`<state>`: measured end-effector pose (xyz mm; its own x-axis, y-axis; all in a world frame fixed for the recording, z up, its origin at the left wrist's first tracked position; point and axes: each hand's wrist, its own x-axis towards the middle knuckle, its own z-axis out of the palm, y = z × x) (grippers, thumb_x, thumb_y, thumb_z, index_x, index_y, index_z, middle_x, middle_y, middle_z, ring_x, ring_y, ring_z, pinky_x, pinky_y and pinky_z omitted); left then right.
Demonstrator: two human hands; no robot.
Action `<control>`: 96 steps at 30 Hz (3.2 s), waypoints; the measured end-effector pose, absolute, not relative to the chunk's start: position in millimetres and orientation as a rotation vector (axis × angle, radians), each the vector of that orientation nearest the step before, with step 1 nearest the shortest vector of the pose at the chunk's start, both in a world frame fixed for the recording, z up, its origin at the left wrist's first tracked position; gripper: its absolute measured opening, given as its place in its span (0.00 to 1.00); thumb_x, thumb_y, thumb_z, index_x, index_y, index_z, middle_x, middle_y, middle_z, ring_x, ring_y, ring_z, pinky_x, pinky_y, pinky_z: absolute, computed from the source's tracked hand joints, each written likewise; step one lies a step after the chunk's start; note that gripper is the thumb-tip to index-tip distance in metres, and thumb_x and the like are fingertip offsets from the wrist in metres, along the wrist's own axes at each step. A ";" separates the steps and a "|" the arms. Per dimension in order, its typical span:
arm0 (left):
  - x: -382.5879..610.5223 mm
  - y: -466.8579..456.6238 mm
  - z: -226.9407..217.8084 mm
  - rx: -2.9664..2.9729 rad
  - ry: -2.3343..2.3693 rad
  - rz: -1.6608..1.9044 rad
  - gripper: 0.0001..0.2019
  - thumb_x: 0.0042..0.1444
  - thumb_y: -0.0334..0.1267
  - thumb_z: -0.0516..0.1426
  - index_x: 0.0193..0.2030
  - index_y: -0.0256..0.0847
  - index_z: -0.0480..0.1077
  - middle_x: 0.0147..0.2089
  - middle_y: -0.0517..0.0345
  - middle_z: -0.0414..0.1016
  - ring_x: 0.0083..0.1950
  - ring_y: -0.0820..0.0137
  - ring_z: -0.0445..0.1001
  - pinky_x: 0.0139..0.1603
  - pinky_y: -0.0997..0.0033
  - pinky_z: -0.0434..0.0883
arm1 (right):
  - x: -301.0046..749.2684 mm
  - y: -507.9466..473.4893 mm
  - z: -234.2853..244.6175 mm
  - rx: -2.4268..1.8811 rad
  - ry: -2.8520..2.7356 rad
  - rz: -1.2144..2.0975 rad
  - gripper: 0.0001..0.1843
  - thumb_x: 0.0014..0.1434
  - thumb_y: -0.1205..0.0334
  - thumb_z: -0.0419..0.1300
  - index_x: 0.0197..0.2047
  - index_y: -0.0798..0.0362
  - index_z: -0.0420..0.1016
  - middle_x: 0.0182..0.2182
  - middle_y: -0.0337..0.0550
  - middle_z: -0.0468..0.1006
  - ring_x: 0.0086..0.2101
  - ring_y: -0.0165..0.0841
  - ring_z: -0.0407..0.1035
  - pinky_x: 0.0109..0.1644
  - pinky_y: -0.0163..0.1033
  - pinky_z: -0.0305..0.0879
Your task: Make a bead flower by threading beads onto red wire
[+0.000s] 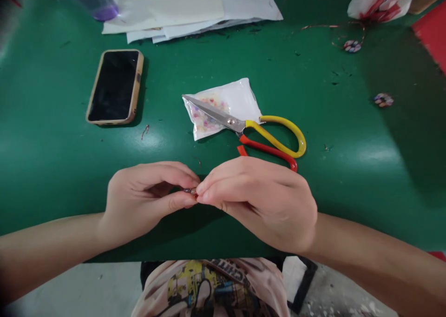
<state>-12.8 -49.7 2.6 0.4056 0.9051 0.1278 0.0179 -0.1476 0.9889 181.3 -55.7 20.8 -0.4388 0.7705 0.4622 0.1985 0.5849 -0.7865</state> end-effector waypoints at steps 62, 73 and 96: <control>-11.0 -46.0 1.8 0.930 0.780 0.747 0.03 0.48 0.26 0.62 0.30 0.36 0.74 0.28 0.64 0.79 0.29 0.77 0.79 0.33 0.84 0.76 | 181.4 -50.8 23.5 -0.757 -2.089 0.602 0.11 0.51 0.78 0.61 0.35 0.54 0.72 0.31 0.41 0.79 0.37 0.30 0.75 0.44 0.34 0.75; -10.6 -45.0 1.6 0.923 0.775 0.737 0.03 0.48 0.29 0.63 0.29 0.35 0.73 0.27 0.59 0.78 0.27 0.74 0.78 0.30 0.79 0.77 | 180.3 -52.6 23.2 -0.799 -2.065 0.587 0.10 0.51 0.76 0.62 0.34 0.51 0.73 0.31 0.39 0.80 0.36 0.28 0.76 0.45 0.31 0.75; -10.0 -45.7 1.5 0.906 0.806 0.734 0.04 0.47 0.30 0.64 0.28 0.34 0.72 0.26 0.59 0.78 0.26 0.74 0.78 0.30 0.79 0.78 | 177.3 -50.4 21.8 -0.715 -2.095 0.546 0.09 0.50 0.78 0.62 0.32 0.55 0.74 0.28 0.42 0.80 0.35 0.30 0.75 0.43 0.31 0.75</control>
<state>-10.0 -45.7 1.5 0.4987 0.8198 -0.2814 -0.2040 0.4266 0.8811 177.3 -50.4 21.8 -0.4885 0.6573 0.5738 0.2940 0.7432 -0.6011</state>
